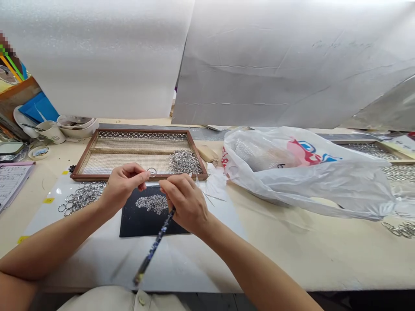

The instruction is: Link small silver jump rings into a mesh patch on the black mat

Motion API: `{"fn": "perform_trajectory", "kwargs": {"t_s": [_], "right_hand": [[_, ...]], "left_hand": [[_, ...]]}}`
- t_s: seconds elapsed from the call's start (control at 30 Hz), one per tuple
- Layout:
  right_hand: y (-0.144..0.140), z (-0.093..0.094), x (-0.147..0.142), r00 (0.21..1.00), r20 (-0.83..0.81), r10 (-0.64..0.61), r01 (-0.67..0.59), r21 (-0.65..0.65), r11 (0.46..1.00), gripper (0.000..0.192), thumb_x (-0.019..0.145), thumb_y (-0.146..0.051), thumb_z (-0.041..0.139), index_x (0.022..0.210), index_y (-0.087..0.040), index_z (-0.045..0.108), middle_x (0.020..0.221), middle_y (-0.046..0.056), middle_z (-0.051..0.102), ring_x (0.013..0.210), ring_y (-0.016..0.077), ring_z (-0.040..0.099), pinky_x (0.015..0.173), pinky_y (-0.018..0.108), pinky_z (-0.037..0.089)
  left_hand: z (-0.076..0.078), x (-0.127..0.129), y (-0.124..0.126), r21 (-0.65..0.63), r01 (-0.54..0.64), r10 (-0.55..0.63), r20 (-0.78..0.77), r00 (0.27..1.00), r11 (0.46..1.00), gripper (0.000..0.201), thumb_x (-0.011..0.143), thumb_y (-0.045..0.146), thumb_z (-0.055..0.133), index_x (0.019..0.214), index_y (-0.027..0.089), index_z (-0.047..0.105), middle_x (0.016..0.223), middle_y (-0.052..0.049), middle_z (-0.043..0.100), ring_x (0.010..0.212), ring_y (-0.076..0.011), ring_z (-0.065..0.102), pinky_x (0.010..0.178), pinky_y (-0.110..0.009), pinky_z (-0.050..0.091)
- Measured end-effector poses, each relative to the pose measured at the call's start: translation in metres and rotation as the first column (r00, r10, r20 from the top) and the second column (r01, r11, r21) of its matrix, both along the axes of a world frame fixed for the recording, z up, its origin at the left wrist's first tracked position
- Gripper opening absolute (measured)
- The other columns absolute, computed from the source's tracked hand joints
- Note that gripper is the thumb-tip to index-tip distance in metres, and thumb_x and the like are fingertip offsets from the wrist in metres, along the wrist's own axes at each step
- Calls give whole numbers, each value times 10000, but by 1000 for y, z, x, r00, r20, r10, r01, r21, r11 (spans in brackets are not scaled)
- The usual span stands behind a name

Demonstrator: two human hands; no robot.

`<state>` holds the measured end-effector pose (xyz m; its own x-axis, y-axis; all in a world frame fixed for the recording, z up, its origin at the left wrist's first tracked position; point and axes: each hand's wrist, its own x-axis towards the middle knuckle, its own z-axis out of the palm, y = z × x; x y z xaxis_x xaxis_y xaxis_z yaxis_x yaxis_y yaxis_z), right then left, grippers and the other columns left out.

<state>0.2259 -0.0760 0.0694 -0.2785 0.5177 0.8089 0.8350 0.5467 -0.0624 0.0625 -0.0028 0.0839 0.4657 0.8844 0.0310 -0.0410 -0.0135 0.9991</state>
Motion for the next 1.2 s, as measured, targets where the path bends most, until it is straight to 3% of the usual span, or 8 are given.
{"fn": "perform_trajectory", "kwargs": {"t_s": [0.3, 0.53, 0.73, 0.8, 1.0, 1.2], "right_hand": [[30, -11, -5, 998, -65, -7, 9, 19, 1000, 294, 821, -53, 551, 1056, -226, 587, 799, 31, 562, 714, 160, 538, 631, 290, 484], [30, -12, -1, 998, 55, 2, -4, 43, 999, 283, 820, -48, 533, 1050, -205, 584, 792, 46, 579, 709, 169, 518, 635, 298, 482], [44, -20, 25, 995, 103, -4, 14, -103, 995, 108, 853, -153, 535, 859, -185, 638, 785, 55, 616, 726, 168, 549, 659, 299, 480], [57, -25, 47, 993, 81, -85, 102, -232, 967, 129, 859, -214, 536, 832, -196, 661, 812, 61, 633, 760, 171, 578, 664, 294, 481], [111, -33, 126, 965, 123, -232, 262, -400, 879, 164, 786, -156, 542, 795, -205, 699, 787, 60, 642, 709, 177, 594, 640, 302, 469], [163, -31, 161, 910, 257, -324, 414, -557, 720, 234, 801, -215, 533, 934, -179, 723, 906, 108, 681, 813, 225, 615, 704, 333, 462]], "left_hand": [[-5, 2, 5, 34, -18, 18, -4, 1000, 999, 158, 735, 277, 675, 658, 139, 664, 522, 10, 589, 496, -68, 535, 503, -178, 442], [-6, 3, 6, 88, 0, 10, -109, 994, 996, 130, 749, 242, 644, 676, 138, 674, 547, 5, 604, 497, -76, 563, 491, -178, 455], [2, -1, 6, 112, 33, 0, -276, 961, 993, 161, 768, 279, 628, 711, 139, 685, 507, -2, 597, 470, -87, 551, 468, -190, 436], [7, -3, 4, 173, 52, -4, -268, 963, 984, 165, 778, 279, 619, 727, 138, 685, 517, -7, 602, 480, -93, 562, 464, -192, 438], [22, -8, -2, 443, 96, -27, -161, 987, 891, 161, 809, 237, 593, 717, 132, 674, 663, -27, 621, 519, -80, 586, 490, -194, 464], [37, -9, 4, 544, 65, 42, -182, 982, 837, 161, 822, 224, 594, 701, 152, 671, 632, -26, 618, 569, -103, 581, 518, -213, 474]]}}
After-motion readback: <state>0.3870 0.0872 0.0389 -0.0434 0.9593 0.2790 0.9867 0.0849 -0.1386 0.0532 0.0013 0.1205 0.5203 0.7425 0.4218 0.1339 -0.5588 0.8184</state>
